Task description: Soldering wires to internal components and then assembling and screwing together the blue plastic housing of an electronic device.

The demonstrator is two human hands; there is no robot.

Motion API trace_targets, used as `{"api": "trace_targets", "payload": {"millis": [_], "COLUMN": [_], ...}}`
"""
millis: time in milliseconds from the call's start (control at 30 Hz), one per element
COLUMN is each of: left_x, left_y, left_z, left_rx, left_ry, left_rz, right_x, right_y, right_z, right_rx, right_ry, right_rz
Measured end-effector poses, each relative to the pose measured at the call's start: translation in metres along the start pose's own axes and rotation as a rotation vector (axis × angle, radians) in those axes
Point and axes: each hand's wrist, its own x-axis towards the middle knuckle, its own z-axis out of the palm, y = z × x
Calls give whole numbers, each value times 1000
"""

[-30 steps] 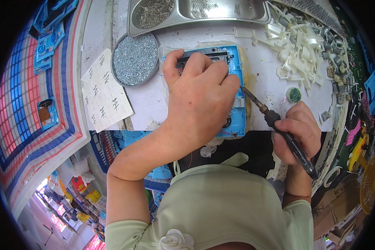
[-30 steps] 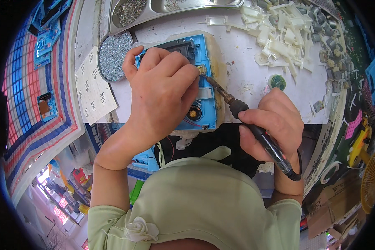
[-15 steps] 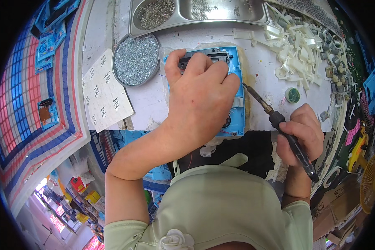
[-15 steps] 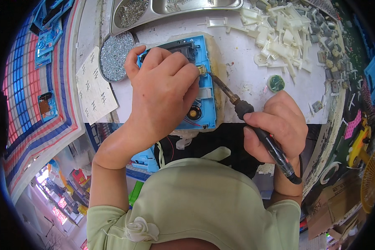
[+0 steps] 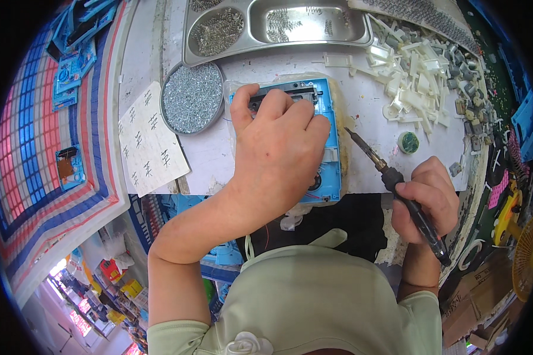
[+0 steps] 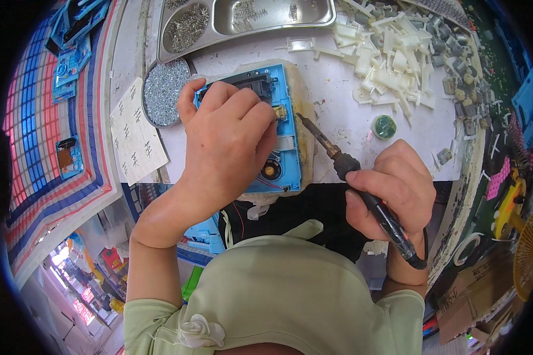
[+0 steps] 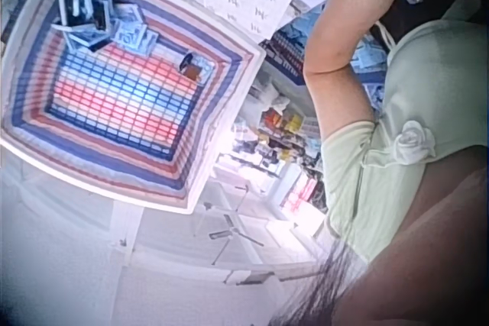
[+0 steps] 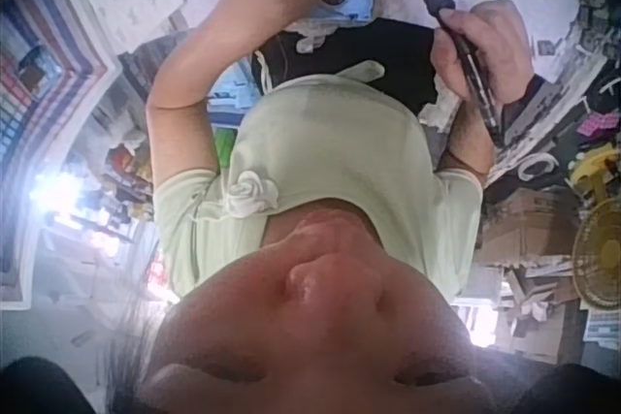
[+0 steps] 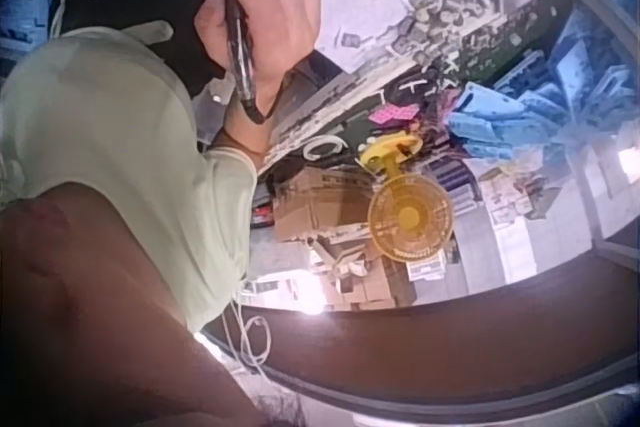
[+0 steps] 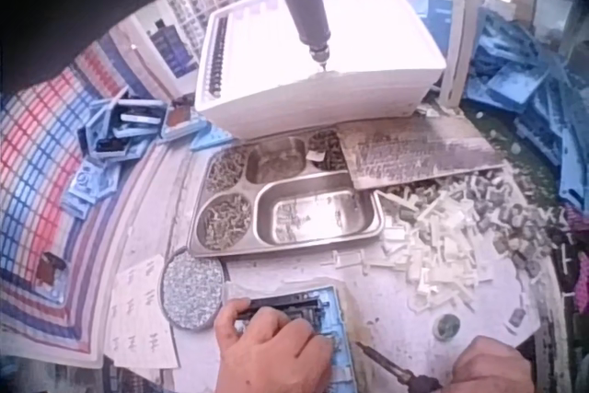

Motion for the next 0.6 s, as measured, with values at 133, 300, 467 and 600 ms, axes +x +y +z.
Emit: {"api": "trace_targets", "payload": {"millis": [133,300,467,600], "left_x": [1,2,-4,-26], "left_y": [0,2,-2,-40], "left_z": [-2,-3,-17,-27], "left_rx": [17,20,-69,-125], "left_ry": [-21,-14,62,127], "left_rz": [1,1,-20,-182], "right_x": [-1,-1,-2,-3], "right_y": [0,-1,0,0], "right_z": [-2,-3,-4,-9], "right_rx": [-3,-7,5,-27], "right_ry": [3,15,6,12], "right_rz": [-2,-1,-8,20]}}
